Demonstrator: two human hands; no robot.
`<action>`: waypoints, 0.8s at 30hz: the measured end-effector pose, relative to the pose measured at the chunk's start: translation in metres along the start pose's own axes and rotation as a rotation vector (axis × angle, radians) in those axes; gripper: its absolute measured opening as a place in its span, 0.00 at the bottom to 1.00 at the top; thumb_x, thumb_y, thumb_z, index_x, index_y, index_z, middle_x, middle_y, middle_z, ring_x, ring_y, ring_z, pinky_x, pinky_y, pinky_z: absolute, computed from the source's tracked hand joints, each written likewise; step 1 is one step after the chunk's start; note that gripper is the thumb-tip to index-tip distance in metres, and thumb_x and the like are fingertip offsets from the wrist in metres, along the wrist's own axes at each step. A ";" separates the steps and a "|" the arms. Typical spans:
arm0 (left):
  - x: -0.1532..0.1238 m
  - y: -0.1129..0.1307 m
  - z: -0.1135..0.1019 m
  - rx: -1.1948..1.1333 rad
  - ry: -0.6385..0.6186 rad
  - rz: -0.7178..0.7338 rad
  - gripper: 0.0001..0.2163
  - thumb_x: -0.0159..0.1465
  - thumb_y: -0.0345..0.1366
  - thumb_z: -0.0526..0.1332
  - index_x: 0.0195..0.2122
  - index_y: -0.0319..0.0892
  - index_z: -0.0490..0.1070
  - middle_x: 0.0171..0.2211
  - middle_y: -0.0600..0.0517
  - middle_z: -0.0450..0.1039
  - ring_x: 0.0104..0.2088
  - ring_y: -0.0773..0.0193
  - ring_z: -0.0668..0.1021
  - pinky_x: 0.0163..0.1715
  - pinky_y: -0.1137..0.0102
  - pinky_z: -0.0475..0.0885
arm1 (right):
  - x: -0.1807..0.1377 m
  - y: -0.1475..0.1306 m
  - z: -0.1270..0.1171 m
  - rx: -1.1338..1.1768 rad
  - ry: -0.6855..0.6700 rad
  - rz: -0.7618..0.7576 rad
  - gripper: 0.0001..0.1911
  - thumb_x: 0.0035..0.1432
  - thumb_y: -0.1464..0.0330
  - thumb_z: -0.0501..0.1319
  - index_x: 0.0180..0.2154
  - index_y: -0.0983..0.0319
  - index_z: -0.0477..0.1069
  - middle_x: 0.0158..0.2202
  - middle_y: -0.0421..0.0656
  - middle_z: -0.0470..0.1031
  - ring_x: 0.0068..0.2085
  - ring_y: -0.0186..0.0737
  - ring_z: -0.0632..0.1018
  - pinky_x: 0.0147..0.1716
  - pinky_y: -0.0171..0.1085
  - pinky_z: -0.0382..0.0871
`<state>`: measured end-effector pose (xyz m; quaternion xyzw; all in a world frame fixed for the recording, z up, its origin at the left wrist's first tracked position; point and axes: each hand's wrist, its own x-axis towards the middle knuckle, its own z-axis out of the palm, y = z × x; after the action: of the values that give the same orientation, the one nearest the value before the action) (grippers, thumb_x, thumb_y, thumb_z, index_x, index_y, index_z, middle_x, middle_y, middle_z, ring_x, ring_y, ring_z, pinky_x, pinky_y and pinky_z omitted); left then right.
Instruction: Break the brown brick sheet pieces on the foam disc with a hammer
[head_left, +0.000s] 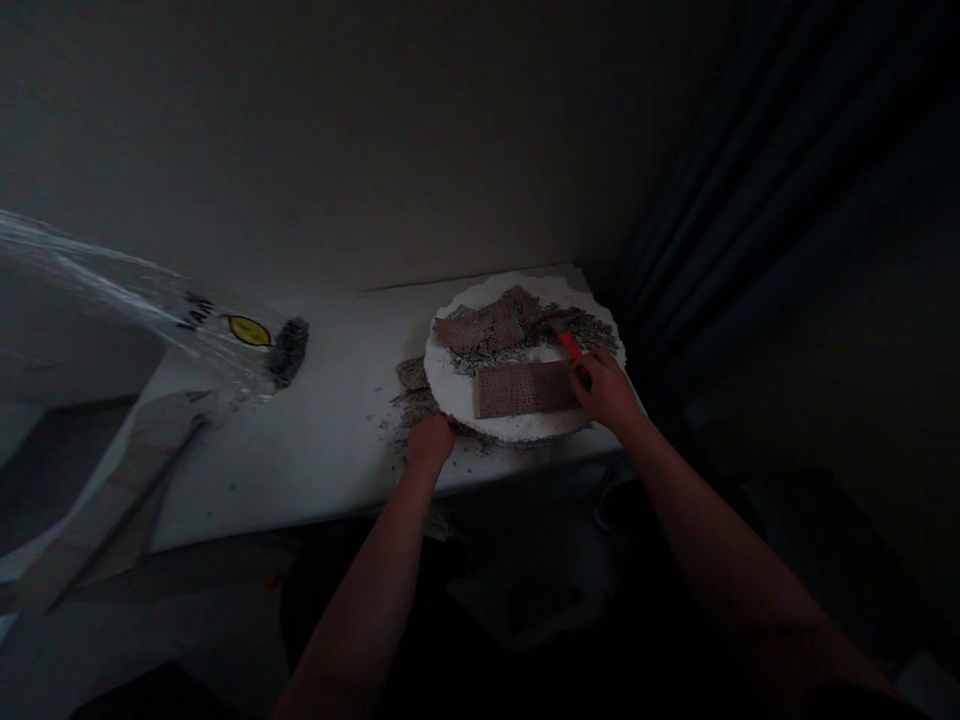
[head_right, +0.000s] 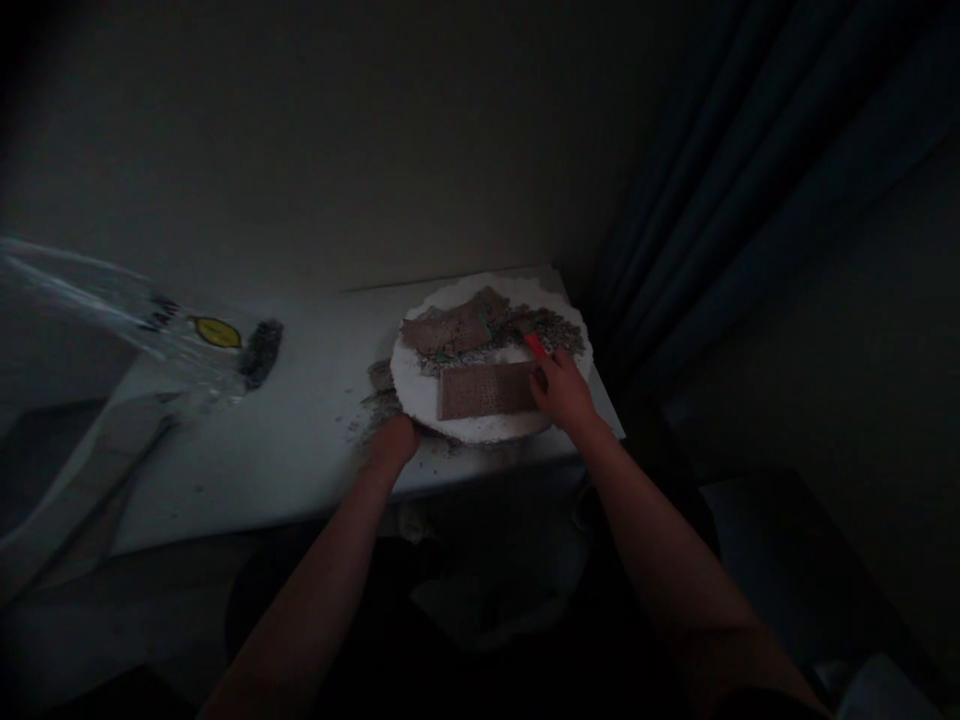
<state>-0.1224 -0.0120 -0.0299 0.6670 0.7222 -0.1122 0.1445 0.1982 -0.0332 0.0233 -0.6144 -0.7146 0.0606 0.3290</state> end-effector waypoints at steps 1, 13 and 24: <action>0.003 0.001 0.005 -0.014 0.019 -0.010 0.20 0.68 0.34 0.49 0.52 0.35 0.76 0.50 0.33 0.77 0.51 0.44 0.80 0.48 0.57 0.75 | 0.001 0.001 -0.002 0.003 0.018 0.013 0.08 0.62 0.66 0.57 0.39 0.60 0.73 0.41 0.51 0.70 0.43 0.50 0.74 0.46 0.49 0.72; 0.004 -0.007 -0.017 -0.093 0.068 -0.029 0.18 0.63 0.42 0.57 0.46 0.35 0.77 0.47 0.32 0.79 0.49 0.39 0.80 0.42 0.57 0.74 | 0.004 0.005 -0.031 -0.004 0.003 0.239 0.08 0.62 0.68 0.56 0.40 0.62 0.73 0.44 0.52 0.72 0.43 0.48 0.75 0.48 0.45 0.70; -0.010 0.010 -0.066 -0.514 0.335 0.219 0.14 0.61 0.35 0.59 0.47 0.40 0.74 0.39 0.48 0.80 0.37 0.61 0.80 0.42 0.69 0.73 | -0.019 0.001 -0.036 -0.308 -0.261 0.434 0.18 0.65 0.60 0.59 0.50 0.66 0.71 0.48 0.58 0.72 0.44 0.53 0.78 0.43 0.44 0.70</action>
<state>-0.1159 0.0030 0.0358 0.6915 0.6647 0.2015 0.1986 0.2193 -0.0613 0.0429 -0.7824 -0.6037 0.0989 0.1165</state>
